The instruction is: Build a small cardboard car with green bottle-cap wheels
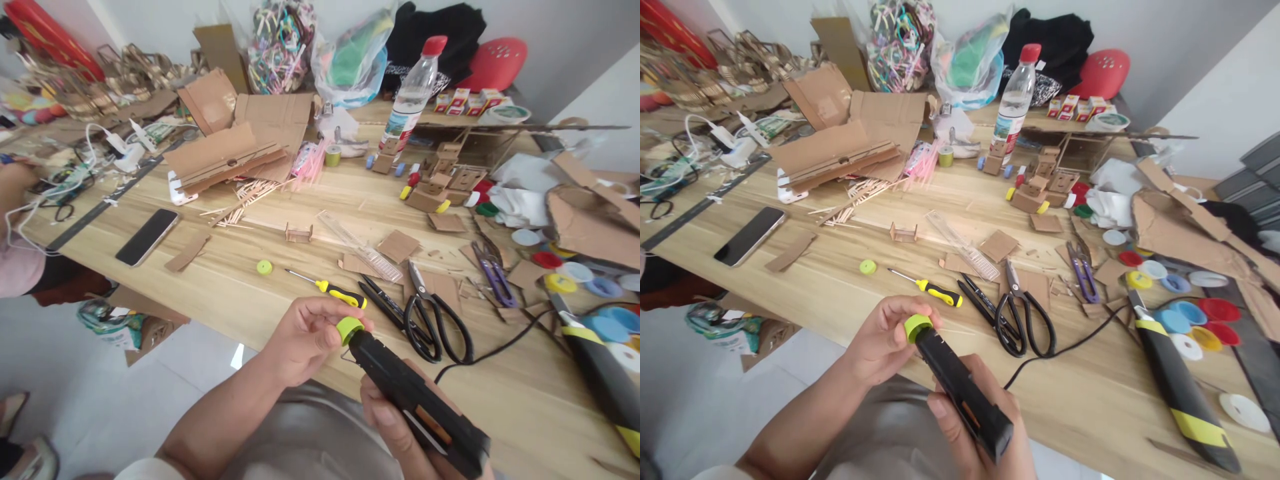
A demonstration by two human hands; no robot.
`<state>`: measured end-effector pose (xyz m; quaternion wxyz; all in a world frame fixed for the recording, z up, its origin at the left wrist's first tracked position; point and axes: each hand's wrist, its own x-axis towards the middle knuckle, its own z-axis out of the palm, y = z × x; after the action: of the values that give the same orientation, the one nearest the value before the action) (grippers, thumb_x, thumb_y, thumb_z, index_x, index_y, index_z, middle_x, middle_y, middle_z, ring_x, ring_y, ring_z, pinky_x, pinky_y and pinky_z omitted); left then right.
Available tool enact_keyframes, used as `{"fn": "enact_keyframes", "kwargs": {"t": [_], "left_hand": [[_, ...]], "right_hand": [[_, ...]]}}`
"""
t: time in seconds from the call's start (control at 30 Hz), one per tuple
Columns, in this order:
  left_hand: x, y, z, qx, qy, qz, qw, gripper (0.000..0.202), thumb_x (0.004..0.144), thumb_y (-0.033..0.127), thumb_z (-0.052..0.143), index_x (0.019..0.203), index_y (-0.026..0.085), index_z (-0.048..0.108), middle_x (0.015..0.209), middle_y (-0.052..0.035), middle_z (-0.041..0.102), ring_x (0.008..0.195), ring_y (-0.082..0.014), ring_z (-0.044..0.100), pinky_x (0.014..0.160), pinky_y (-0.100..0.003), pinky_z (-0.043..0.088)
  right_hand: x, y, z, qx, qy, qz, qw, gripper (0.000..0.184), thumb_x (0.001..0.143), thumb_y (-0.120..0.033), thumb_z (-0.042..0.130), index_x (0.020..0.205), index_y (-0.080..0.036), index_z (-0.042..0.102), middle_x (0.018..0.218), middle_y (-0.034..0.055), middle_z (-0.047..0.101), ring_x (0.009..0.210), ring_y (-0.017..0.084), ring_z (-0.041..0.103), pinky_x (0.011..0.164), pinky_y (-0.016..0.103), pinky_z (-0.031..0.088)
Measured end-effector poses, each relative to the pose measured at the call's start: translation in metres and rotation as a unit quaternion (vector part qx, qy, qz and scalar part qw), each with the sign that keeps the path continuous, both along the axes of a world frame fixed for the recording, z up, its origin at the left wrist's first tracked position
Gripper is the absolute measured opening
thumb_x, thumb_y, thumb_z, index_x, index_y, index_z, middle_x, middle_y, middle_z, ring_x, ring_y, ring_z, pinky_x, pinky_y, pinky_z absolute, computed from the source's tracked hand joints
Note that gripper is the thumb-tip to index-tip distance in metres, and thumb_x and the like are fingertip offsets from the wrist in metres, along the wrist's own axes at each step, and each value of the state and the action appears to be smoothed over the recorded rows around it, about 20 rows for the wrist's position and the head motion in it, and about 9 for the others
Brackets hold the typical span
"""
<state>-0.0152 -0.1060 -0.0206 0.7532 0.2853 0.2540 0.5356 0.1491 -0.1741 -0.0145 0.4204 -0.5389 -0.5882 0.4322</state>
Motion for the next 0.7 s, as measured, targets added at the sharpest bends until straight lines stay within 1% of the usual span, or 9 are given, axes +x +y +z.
{"fn": "enact_keyframes", "kwargs": {"t": [0.1,0.2,0.27,0.37,0.43,0.5,0.57,0.63,0.7], "left_hand": [[-0.002,0.002,0.000,-0.008,0.008,0.009,1.000,0.036,0.059,0.048,0.102,0.083,0.025,0.088,0.078,-0.0045,0.082,0.076,-0.0162,0.074,0.081,-0.028,0.058],[-0.003,0.006,-0.004,-0.033,0.007,0.015,0.999,0.035,0.059,0.045,0.103,0.083,0.024,0.087,0.082,-0.0042,0.084,0.079,-0.0154,0.076,0.082,-0.026,0.058],[-0.004,0.008,-0.008,-0.056,0.004,0.023,0.998,0.036,0.057,0.044,0.104,0.081,0.023,0.087,0.080,-0.0030,0.083,0.077,-0.0146,0.076,0.080,-0.024,0.058],[-0.004,0.011,-0.013,-0.088,-0.012,0.029,0.996,0.040,0.053,0.043,0.105,0.080,0.022,0.085,0.073,-0.0007,0.080,0.072,-0.0127,0.074,0.077,-0.021,0.058],[-0.005,0.012,-0.014,-0.098,-0.021,0.029,0.995,0.041,0.053,0.041,0.105,0.082,0.021,0.085,0.073,-0.0004,0.080,0.073,-0.0122,0.074,0.075,-0.019,0.057],[-0.007,0.011,-0.014,-0.096,-0.019,0.035,0.995,0.040,0.054,0.040,0.105,0.083,0.020,0.085,0.076,-0.0016,0.081,0.075,-0.0132,0.075,0.074,-0.020,0.057],[-0.008,0.009,-0.014,-0.085,-0.006,0.045,0.995,0.040,0.055,0.041,0.105,0.082,0.021,0.085,0.078,-0.0026,0.082,0.076,-0.0144,0.075,0.075,-0.022,0.058],[-0.009,0.008,-0.013,-0.060,0.014,0.057,0.996,0.040,0.054,0.044,0.104,0.083,0.023,0.086,0.078,-0.0025,0.082,0.075,-0.0149,0.075,0.077,-0.025,0.058],[-0.009,0.007,-0.011,-0.024,0.041,0.068,0.997,0.039,0.055,0.047,0.103,0.083,0.026,0.087,0.078,-0.0023,0.082,0.074,-0.0156,0.074,0.080,-0.028,0.058]], "right_hand": [[0.002,0.010,0.000,0.008,-0.014,0.026,1.000,0.040,0.099,-0.061,0.060,0.084,-0.026,0.068,0.065,-0.0009,0.065,0.053,0.017,0.062,0.052,0.025,0.053],[0.005,0.025,0.002,0.015,-0.048,0.067,0.996,0.036,0.099,-0.056,0.061,0.082,-0.024,0.064,0.063,-0.0016,0.063,0.053,0.016,0.060,0.050,0.025,0.051],[0.006,0.034,0.005,0.005,-0.059,0.083,0.995,0.034,0.097,-0.054,0.061,0.080,-0.025,0.060,0.063,-0.0025,0.061,0.052,0.015,0.056,0.050,0.025,0.050],[0.006,0.043,0.008,-0.008,-0.065,0.098,0.993,0.028,0.096,-0.046,0.060,0.078,-0.026,0.054,0.061,-0.0049,0.056,0.053,0.014,0.050,0.054,0.026,0.049],[0.004,0.046,0.007,-0.006,-0.064,0.106,0.992,0.022,0.094,-0.040,0.060,0.079,-0.026,0.053,0.062,-0.0049,0.057,0.054,0.014,0.049,0.056,0.026,0.048],[0.003,0.047,0.006,-0.001,-0.057,0.113,0.992,0.018,0.093,-0.038,0.059,0.081,-0.026,0.054,0.064,-0.0041,0.059,0.054,0.014,0.050,0.056,0.026,0.048],[0.002,0.045,0.003,0.001,-0.047,0.110,0.993,0.020,0.093,-0.041,0.061,0.081,-0.025,0.057,0.066,-0.0026,0.062,0.056,0.015,0.054,0.059,0.028,0.051],[0.001,0.041,-0.001,-0.011,-0.025,0.097,0.995,0.031,0.094,-0.052,0.064,0.080,-0.025,0.059,0.067,-0.0011,0.062,0.058,0.017,0.057,0.060,0.029,0.053],[0.001,0.037,-0.006,-0.051,0.026,0.075,0.996,0.043,0.093,-0.065,0.064,0.079,-0.024,0.059,0.064,-0.0017,0.058,0.056,0.016,0.055,0.055,0.029,0.052]]}}
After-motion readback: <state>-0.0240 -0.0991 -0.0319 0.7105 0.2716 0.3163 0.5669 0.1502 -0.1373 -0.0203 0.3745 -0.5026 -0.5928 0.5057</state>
